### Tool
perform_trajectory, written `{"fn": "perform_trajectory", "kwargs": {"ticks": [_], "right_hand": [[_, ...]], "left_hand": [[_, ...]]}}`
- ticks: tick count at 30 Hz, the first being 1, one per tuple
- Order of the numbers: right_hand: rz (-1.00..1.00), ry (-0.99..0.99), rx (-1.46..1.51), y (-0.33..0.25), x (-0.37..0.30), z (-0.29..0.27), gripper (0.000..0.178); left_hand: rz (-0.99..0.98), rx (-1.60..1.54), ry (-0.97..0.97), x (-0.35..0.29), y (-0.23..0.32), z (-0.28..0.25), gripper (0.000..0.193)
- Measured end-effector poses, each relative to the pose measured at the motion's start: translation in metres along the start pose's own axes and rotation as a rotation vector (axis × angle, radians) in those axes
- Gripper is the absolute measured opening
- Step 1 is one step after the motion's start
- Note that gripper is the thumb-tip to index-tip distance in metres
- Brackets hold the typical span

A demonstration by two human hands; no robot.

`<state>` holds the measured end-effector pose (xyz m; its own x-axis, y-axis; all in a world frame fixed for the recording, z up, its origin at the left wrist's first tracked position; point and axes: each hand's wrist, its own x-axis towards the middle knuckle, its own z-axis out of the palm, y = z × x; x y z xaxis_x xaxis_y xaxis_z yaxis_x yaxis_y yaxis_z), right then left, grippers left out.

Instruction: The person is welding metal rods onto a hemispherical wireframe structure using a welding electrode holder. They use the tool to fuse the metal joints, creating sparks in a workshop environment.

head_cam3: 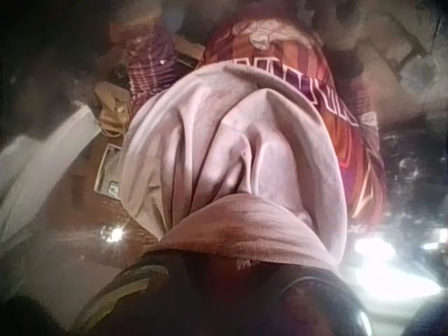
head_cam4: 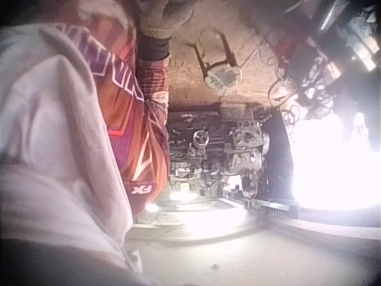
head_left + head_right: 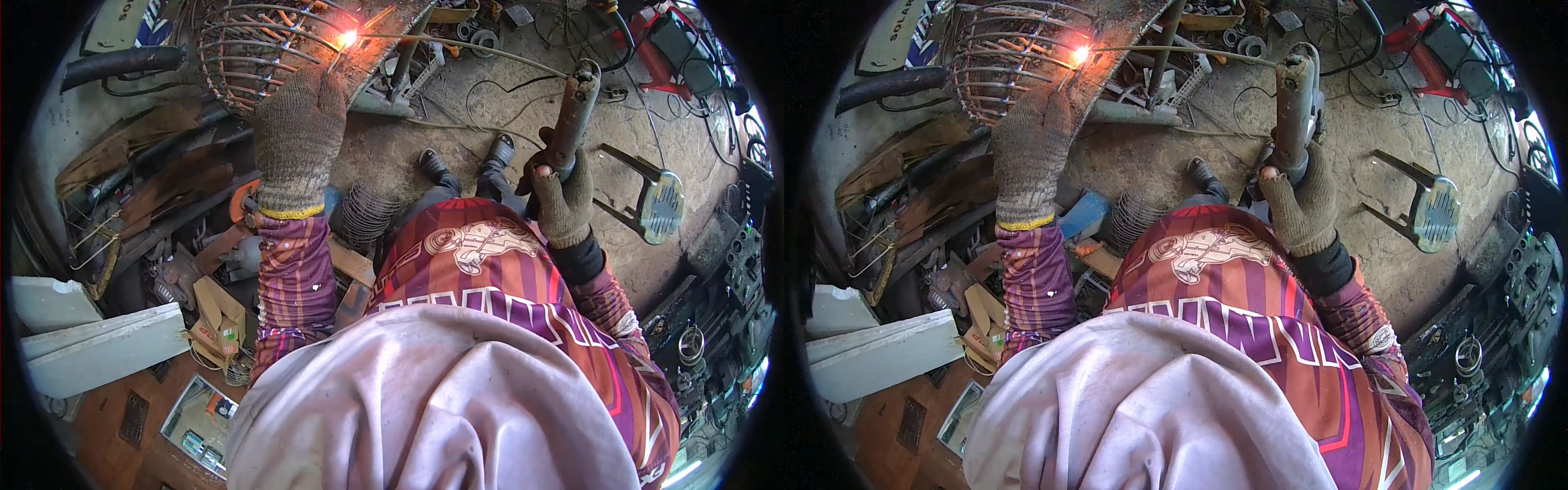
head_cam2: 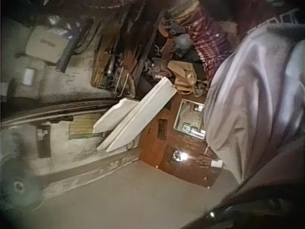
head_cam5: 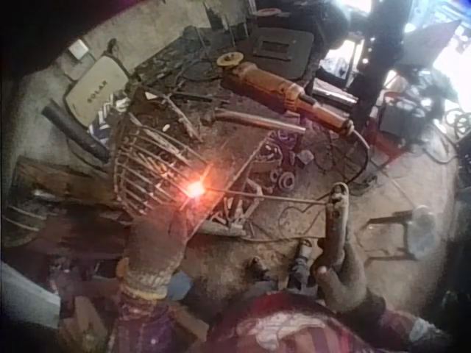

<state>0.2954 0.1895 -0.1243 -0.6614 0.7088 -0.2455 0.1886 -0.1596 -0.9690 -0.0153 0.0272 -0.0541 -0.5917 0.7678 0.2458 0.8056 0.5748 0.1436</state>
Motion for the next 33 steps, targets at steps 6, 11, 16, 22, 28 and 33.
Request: {"fn": "perform_trajectory", "kwargs": {"ticks": [6, 11, 16, 22, 28, 33], "right_hand": [[0.002, -0.032, 0.248, -0.012, 0.006, 0.014, 0.067], [0.026, -0.139, 0.153, -0.011, 0.007, 0.006, 0.053], [-0.129, -0.001, 0.06, -0.011, 0.003, 0.006, 0.073], [-0.089, -0.01, 0.101, -0.017, 0.003, 0.008, 0.075], [-0.034, -0.008, 0.078, -0.012, 0.0, 0.007, 0.076], [-0.014, -0.019, 0.101, -0.011, 0.001, 0.008, 0.077]], "left_hand": [[0.129, 0.124, -0.239, -0.007, -0.002, -0.015, 0.031], [0.199, 0.227, -0.078, -0.011, -0.01, -0.006, 0.024], [0.341, 0.464, 0.03, -0.01, -0.021, 0.004, 0.017], [0.109, -0.047, 0.076, -0.011, -0.013, -0.007, 0.019], [-0.007, -0.072, -0.007, -0.009, 0.0, -0.017, 0.023], [-0.025, -0.043, -0.035, -0.014, -0.003, -0.015, 0.024]]}}
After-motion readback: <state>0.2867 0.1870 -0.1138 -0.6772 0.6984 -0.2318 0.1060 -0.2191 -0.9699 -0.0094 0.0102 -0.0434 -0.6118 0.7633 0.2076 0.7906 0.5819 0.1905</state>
